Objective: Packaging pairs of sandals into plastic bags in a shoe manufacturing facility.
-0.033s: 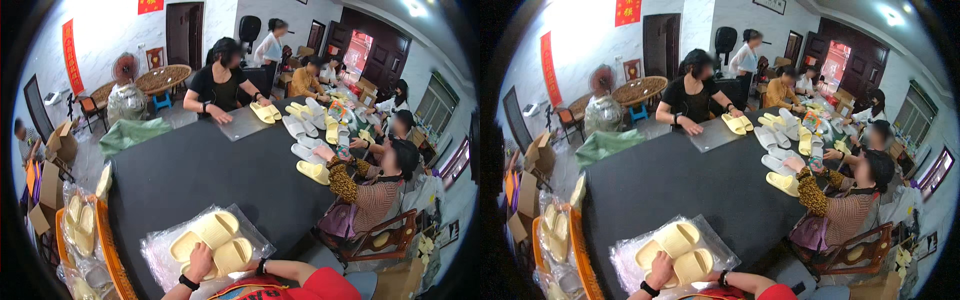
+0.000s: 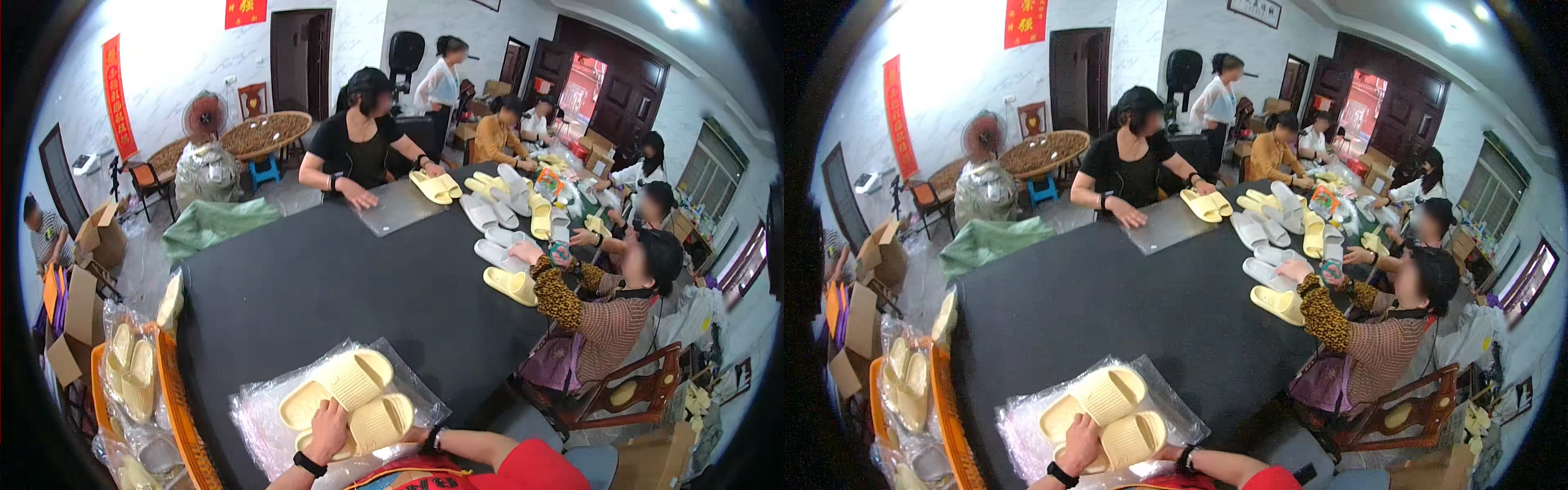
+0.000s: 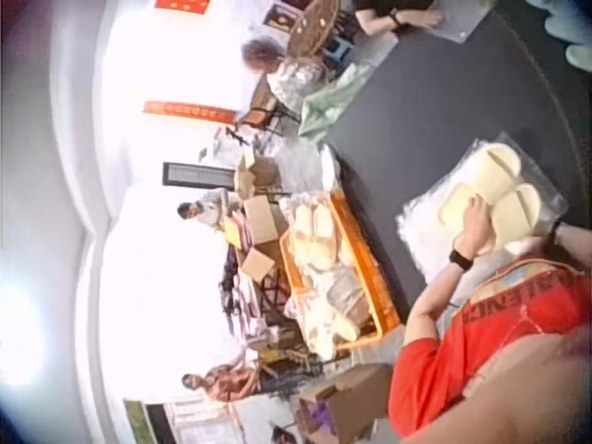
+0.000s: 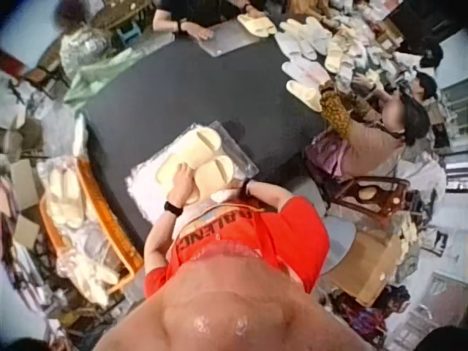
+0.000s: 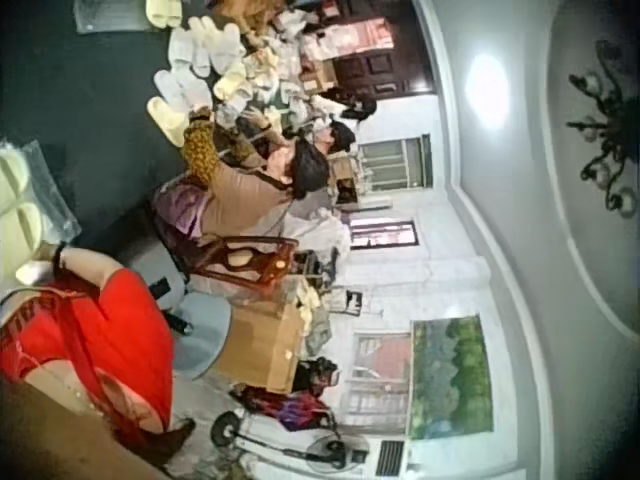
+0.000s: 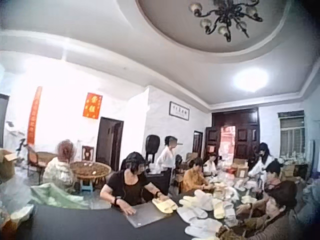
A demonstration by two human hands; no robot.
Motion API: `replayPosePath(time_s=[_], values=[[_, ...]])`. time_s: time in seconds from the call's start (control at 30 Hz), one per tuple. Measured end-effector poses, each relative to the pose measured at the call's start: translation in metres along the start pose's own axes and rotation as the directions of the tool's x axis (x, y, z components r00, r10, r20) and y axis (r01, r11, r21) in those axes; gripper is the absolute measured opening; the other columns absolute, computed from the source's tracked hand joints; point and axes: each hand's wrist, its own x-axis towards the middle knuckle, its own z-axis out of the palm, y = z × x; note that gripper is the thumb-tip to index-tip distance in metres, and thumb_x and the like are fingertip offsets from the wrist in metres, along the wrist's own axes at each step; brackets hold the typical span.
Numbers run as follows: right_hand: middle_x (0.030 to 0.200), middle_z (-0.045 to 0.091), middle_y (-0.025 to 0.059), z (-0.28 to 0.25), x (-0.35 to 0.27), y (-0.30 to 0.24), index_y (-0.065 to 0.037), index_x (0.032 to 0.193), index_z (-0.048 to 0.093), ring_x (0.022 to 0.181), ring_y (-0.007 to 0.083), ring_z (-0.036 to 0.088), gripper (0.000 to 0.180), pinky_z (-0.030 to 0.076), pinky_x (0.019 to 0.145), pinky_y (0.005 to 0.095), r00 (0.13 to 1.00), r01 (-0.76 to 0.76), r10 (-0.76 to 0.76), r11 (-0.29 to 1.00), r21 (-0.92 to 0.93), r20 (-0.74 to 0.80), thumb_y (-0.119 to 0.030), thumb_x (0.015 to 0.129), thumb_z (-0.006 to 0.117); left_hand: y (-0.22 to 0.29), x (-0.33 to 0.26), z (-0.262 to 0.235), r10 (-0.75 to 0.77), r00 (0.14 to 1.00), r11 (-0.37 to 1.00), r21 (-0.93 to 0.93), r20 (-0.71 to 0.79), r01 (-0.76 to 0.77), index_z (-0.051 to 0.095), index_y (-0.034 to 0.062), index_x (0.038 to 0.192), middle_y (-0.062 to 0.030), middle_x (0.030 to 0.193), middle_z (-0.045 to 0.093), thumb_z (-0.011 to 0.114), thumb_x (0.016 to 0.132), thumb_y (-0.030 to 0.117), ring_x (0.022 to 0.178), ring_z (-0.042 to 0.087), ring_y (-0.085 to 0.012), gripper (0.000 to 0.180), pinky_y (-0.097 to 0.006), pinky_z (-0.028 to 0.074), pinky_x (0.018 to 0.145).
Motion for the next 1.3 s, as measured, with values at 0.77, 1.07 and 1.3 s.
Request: replayPosePath(time_s=[0.77, 1.07, 1.3], values=[[0.124, 0.049, 0.0153, -0.043, -0.013, -0.066, -0.01, 0.134, 0.03, 0.111, 0.0243, 0.049, 0.07, 0.041, 0.088, 0.0332, 0.967, 0.12, -0.167, 0.965, -0.233, -0.194, -0.012, 0.07, 0.059, -0.007, -0.008, 0.015, 0.102, 0.995, 0.99, -0.098, 0.018, -0.1, 0.053, 0.0027, 0.079, -0.0134, 0.086, 0.052, 0.054, 0.059, 0.002, 0.079, 0.048, -0.0338, 0.02, -0.041, 0.043, 0.071], [0.101, 0.062, 0.0142, -0.16, -0.031, -0.065, -0.003, 0.107, 0.057, 0.092, 0.023, 0.06, 0.037, 0.047, 0.08, 0.0324, 0.671, 0.073, -0.193, 0.978, -0.195, -0.716, -0.009, 0.071, 0.065, -0.047, -0.077, 0.036, -0.474, 0.857, 0.879, -0.161, -0.201, 0.449, 0.039, 0.0029, 0.124, -0.0204, 0.126, 0.038, 0.062, 0.074, 0.011, 0.117, 0.034, -0.0366, 0.055, -0.046, 0.027, 0.096], [0.141, 0.009, 0.0246, -0.21, -0.032, -0.049, -0.005, 0.139, 0.003, 0.132, 0.0355, 0.012, 0.084, 0.019, 0.106, 0.0396, 0.463, -0.047, -0.213, 0.963, -0.264, -0.861, -0.015, 0.079, 0.061, -0.057, -0.103, 0.058, -0.537, 0.839, 0.843, 0.048, 0.082, 0.535, 0.047, 0.0132, 0.118, -0.0176, 0.125, 0.039, 0.065, 0.069, 0.017, 0.116, 0.035, -0.0352, 0.052, -0.048, 0.03, 0.091]])
